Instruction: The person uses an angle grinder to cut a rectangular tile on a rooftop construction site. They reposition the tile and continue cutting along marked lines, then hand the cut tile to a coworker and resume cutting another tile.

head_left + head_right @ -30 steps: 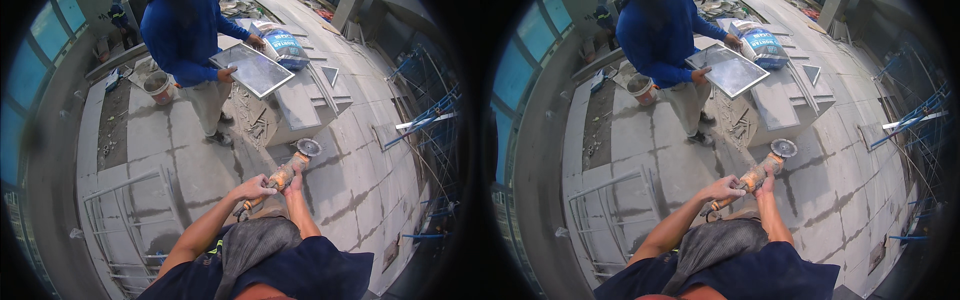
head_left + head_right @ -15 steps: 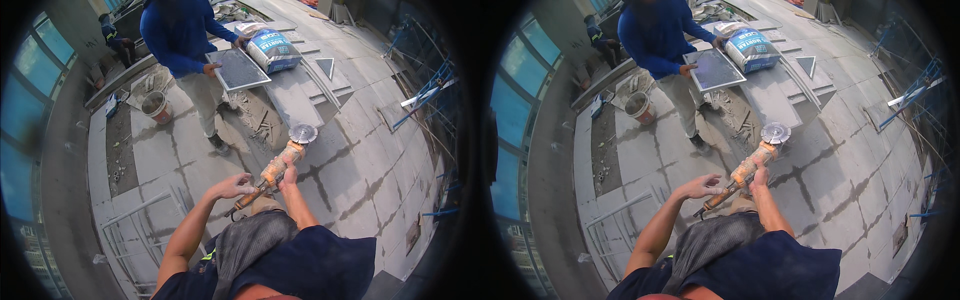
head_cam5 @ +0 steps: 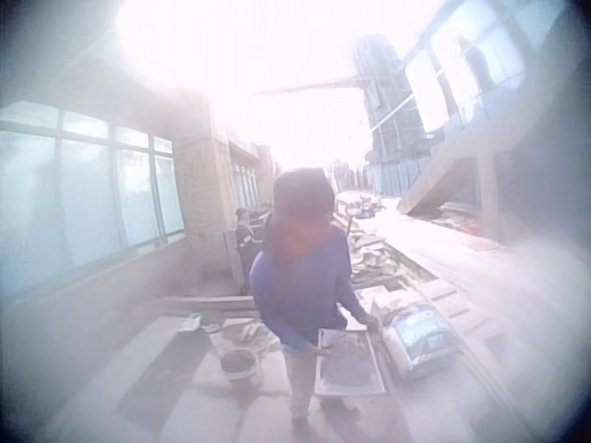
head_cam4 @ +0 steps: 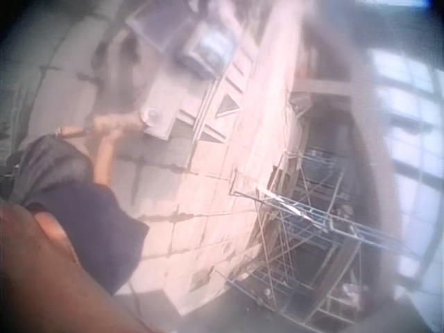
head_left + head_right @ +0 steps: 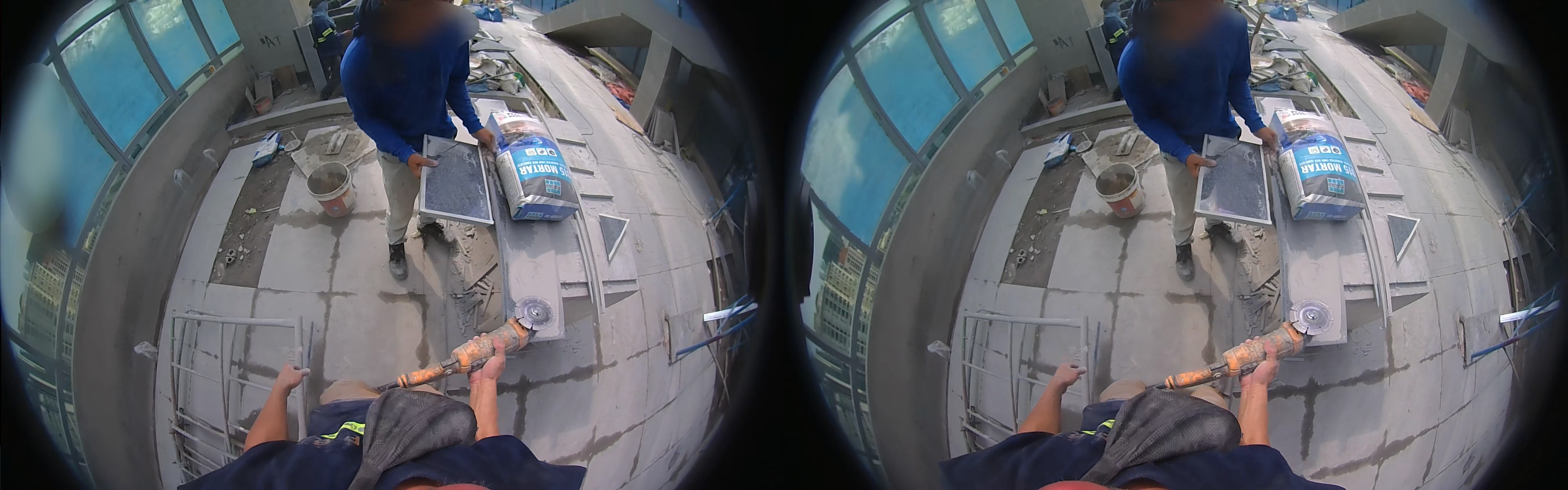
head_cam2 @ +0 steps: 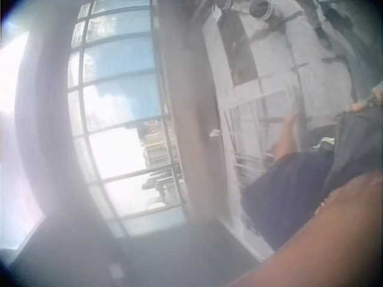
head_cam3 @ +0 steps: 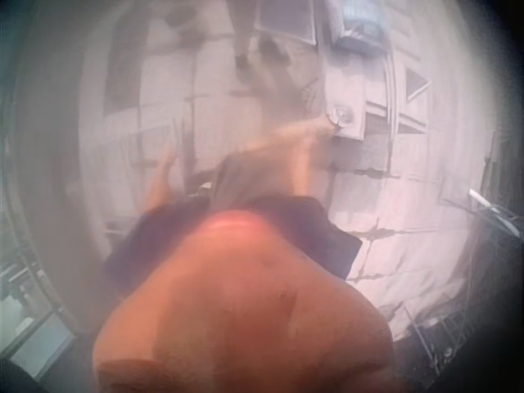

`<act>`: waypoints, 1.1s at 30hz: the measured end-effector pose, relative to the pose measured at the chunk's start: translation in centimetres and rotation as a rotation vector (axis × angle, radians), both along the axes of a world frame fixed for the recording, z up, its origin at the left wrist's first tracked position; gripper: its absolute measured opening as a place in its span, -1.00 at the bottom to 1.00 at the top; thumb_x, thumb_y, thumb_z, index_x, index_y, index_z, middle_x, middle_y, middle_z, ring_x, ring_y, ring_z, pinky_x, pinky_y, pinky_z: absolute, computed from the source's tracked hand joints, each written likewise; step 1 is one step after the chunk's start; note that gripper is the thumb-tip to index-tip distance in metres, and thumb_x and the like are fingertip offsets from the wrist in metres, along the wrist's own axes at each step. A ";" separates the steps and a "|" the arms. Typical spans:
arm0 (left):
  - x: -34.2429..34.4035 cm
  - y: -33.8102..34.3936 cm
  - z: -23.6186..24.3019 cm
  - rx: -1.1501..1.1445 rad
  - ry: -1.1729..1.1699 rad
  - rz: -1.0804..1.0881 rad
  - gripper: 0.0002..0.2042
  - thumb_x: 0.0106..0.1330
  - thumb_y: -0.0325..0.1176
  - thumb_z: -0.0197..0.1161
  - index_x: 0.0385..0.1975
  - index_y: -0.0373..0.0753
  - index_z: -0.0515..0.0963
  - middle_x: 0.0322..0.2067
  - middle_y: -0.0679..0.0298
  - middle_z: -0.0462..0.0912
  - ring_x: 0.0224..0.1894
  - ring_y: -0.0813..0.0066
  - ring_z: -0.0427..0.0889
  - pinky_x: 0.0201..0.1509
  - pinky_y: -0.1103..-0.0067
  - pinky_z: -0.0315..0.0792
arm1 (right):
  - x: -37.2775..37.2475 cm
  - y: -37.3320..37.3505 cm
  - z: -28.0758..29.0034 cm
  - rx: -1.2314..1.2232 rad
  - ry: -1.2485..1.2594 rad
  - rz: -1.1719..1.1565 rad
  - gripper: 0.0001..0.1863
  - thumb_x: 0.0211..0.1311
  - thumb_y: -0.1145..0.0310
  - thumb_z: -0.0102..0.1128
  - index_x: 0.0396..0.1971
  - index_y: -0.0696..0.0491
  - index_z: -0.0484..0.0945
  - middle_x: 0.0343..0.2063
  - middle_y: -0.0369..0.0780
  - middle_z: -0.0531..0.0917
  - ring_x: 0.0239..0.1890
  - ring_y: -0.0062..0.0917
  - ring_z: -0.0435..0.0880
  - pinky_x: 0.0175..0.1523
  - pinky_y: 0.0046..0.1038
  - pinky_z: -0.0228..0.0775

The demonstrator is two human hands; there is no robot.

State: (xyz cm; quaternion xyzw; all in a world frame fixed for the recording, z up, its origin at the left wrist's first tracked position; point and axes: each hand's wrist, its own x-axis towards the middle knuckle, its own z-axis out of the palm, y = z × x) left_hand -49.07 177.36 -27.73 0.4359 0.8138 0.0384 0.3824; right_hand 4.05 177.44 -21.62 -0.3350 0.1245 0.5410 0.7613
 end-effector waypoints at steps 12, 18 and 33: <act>-11.8 -4.1 -9.6 -0.428 -0.040 0.255 -0.52 0.20 0.03 0.38 -0.40 -0.41 0.62 -0.54 0.11 0.58 -0.54 0.27 0.56 -0.45 0.30 0.51 | -2.4 0.9 1.7 -0.041 -0.095 -0.141 -0.53 0.15 0.07 0.21 -0.15 0.16 0.43 -0.28 -0.16 0.54 -0.23 -0.32 0.58 -0.09 -0.22 0.50; -11.7 11.5 -4.3 -0.178 -0.138 -0.036 -0.51 0.16 -0.10 0.35 -0.01 -0.33 0.63 -0.18 0.07 0.67 -0.17 0.26 0.63 -0.11 0.42 0.49 | -5.4 1.7 1.6 -0.125 -0.182 -0.362 -0.49 0.19 0.04 0.21 -0.09 0.18 0.42 -0.26 -0.16 0.55 -0.19 -0.32 0.58 -0.03 -0.19 0.48; -13.3 19.1 1.6 0.072 -0.044 -0.217 -0.46 0.13 -0.15 0.37 0.03 -0.43 0.56 -0.06 -0.07 0.67 0.04 0.16 0.63 0.13 0.43 0.48 | -5.6 -1.7 3.4 -0.558 -0.847 -0.709 -0.28 0.13 0.43 0.33 0.27 0.21 0.21 0.14 -0.01 0.45 0.07 -0.20 0.56 0.14 -0.21 0.51</act>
